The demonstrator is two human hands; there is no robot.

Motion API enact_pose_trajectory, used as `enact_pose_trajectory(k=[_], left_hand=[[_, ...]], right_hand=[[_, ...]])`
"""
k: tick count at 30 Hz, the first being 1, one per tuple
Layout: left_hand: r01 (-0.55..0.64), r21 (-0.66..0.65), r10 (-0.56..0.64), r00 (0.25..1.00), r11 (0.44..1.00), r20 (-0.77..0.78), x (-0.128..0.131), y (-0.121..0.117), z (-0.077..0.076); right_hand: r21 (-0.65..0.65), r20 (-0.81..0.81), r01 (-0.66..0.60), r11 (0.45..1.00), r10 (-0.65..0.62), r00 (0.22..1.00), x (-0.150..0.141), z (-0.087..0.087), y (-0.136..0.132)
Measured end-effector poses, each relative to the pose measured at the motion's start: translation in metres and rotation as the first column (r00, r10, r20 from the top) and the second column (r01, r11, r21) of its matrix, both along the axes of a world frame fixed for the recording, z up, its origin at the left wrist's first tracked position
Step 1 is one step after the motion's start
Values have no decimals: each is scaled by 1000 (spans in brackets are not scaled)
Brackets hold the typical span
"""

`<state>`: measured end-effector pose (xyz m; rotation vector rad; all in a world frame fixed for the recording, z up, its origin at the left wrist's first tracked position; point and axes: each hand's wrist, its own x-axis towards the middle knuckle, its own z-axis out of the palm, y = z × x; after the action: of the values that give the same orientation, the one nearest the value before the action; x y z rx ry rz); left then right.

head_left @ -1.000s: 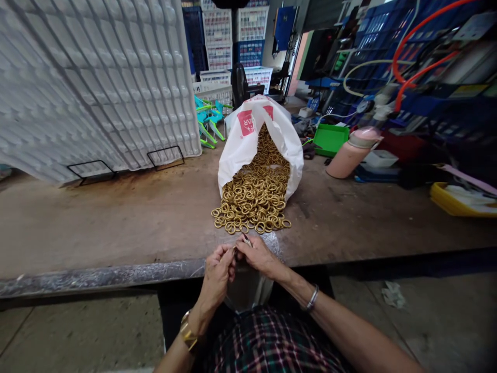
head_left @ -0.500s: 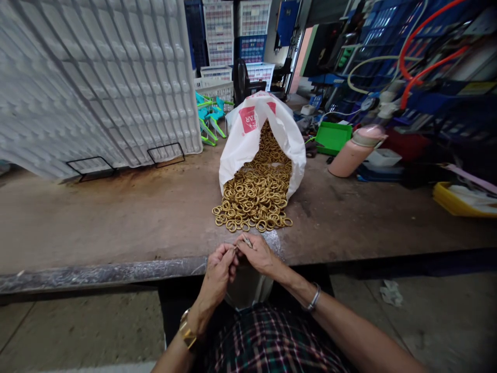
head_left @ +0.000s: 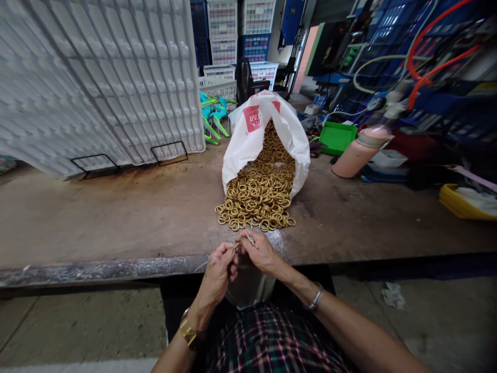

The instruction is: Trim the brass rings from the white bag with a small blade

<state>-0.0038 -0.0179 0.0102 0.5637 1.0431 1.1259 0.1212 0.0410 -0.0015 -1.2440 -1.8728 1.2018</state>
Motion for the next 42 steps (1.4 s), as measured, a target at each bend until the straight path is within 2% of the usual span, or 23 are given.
enact_pose_trajectory(k=[3,6,10,16,20,22,25,29,34,38,42], left_hand=[[-37,16,37,999,999,-11,2,-1,-2],[-53,37,56,996,998,-67,3,-2,-5],[-64,57,71,988,996,-137,4,-2,-9],[-61,88,76,981,994,-179,4,-3,-13],[-24,97,39,987,995,-159,3,-12,-3],[4,101,6,995,995,-95,4,-16,5],[-16,45,11,995,999,98,5,-18,12],[-79,-81,96,967,994,236,4,-13,8],[-103,-156,147,940,982,308,-1,-10,0],[-45,-163,106,915,986,388,-4,-9,1],[-73,-168,127,931,983,343,-3,-7,0]], right_hand=[[109,226,-48,993,22,974,3,1,-3],[198,462,-196,960,85,883,5,3,-8],[212,602,-281,936,102,792,5,4,-13],[177,685,-300,938,101,722,-2,4,-12],[154,739,-255,955,60,671,1,7,-1],[162,754,-202,966,11,656,6,8,7],[224,752,-119,967,-94,653,12,6,16],[265,752,-20,964,-193,631,10,3,20],[252,789,-23,967,-192,584,3,4,25],[270,779,-15,963,-209,592,5,2,29],[288,720,-54,956,-179,671,12,-2,25]])
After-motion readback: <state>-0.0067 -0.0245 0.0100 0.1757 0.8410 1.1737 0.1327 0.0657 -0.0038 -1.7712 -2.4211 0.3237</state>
